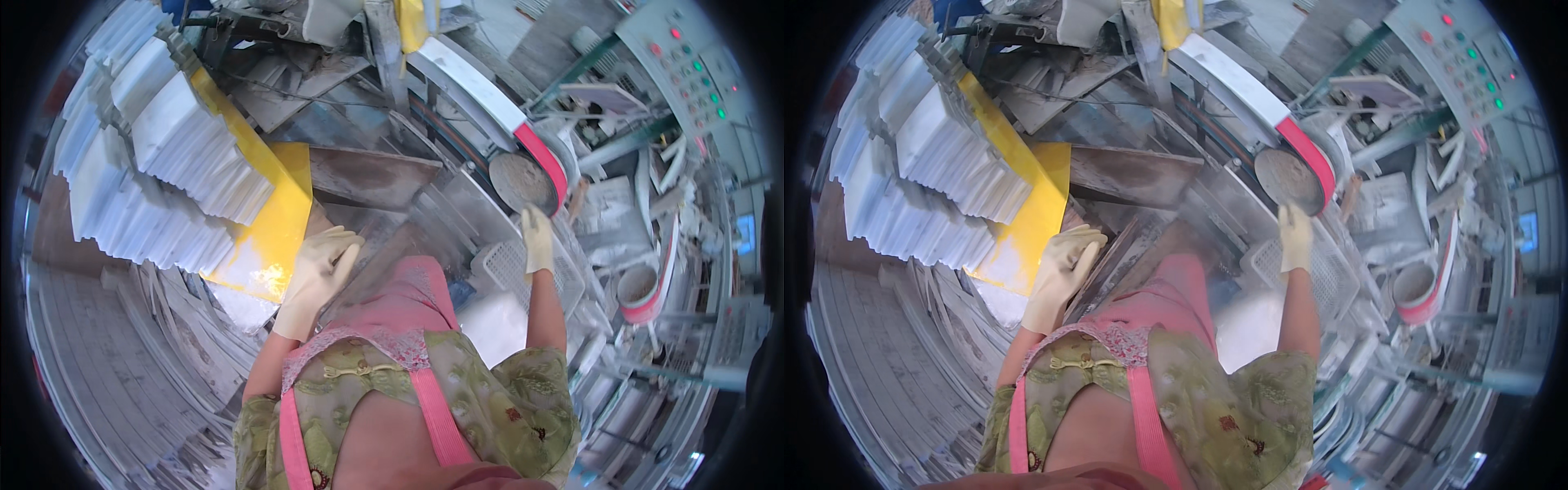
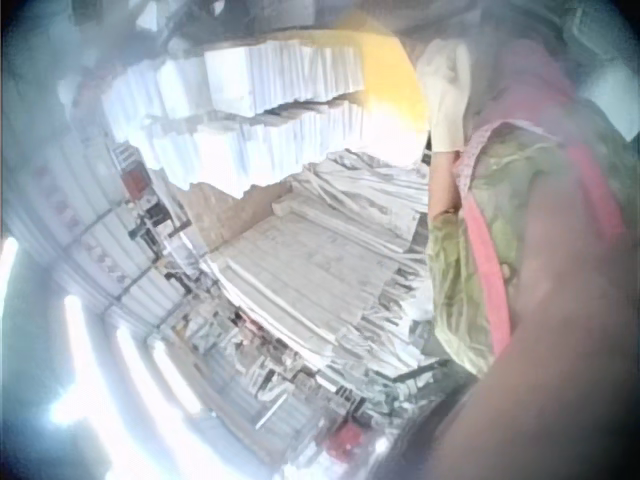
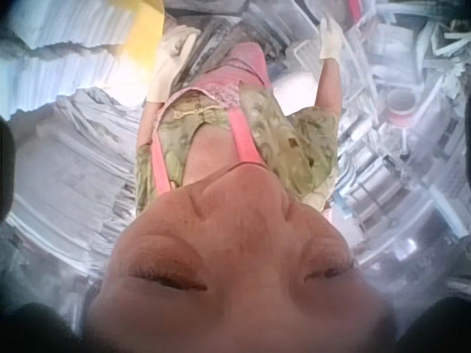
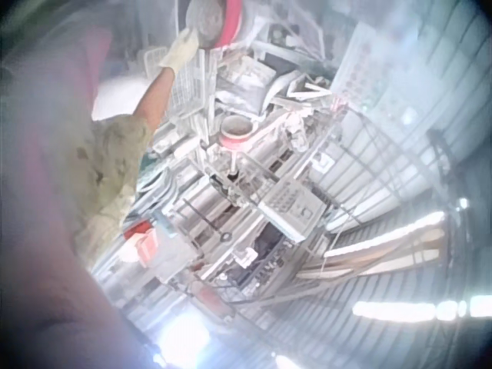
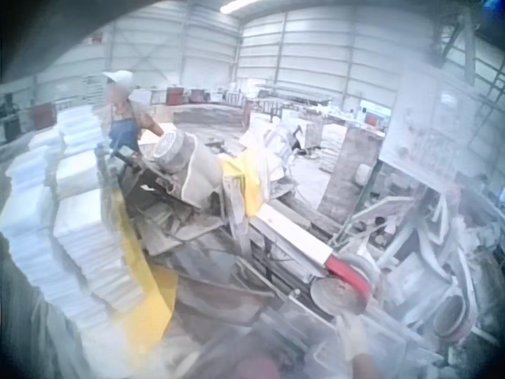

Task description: The person repeatedly picks up white plaster board pieces from a pile on the floor and stacks them onto a yellow platform. The worker handles the boards one at a time, aligning them into neat piles while wearing gloves.

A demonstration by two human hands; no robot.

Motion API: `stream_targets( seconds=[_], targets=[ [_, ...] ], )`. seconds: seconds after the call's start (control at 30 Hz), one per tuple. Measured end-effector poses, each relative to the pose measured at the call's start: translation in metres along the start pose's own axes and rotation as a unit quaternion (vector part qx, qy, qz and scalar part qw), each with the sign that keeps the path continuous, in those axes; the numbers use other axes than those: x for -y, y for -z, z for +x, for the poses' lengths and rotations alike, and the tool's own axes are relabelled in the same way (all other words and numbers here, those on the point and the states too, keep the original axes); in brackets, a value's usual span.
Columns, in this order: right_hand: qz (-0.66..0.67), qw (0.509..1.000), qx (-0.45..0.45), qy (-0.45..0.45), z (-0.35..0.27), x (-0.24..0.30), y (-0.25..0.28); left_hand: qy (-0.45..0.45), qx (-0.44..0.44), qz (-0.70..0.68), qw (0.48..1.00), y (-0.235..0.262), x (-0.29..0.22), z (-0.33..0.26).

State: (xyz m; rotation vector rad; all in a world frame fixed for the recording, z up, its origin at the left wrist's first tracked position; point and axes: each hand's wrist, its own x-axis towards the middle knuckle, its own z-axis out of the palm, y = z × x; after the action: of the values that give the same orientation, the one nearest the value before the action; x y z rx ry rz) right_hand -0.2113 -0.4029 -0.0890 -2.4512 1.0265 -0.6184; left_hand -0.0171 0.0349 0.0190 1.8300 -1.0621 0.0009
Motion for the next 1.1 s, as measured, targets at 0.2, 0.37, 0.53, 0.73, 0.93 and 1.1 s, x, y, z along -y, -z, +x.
stream_targets(
  seconds=[0.2,0.37,0.53,0.73,0.93,1.1],
  targets=[
    [0.122,0.971,0.126,0.161,0.17,0.016,-0.007,0.139,-0.093,0.098,0.981,-0.035,0.016,0.035],
    [-0.248,0.851,0.205,0.415,0.291,-0.001,-0.05,0.127,-0.207,0.103,0.964,-0.096,0.012,0.084],
    [-0.234,0.822,0.139,0.5,0.308,-0.016,-0.088,0.139,-0.216,0.125,0.958,-0.125,0.006,0.108],
    [-0.251,0.824,0.136,0.49,0.312,-0.012,-0.087,0.155,-0.189,0.132,0.961,-0.122,0.014,0.115],
    [-0.256,0.806,0.127,0.519,0.331,0.011,-0.103,0.142,-0.204,0.124,0.961,-0.118,0.01,0.121],
    [-0.25,0.785,0.119,0.554,0.346,0.031,-0.123,0.184,-0.262,0.12,0.94,-0.11,-0.001,0.099]
  ],
)
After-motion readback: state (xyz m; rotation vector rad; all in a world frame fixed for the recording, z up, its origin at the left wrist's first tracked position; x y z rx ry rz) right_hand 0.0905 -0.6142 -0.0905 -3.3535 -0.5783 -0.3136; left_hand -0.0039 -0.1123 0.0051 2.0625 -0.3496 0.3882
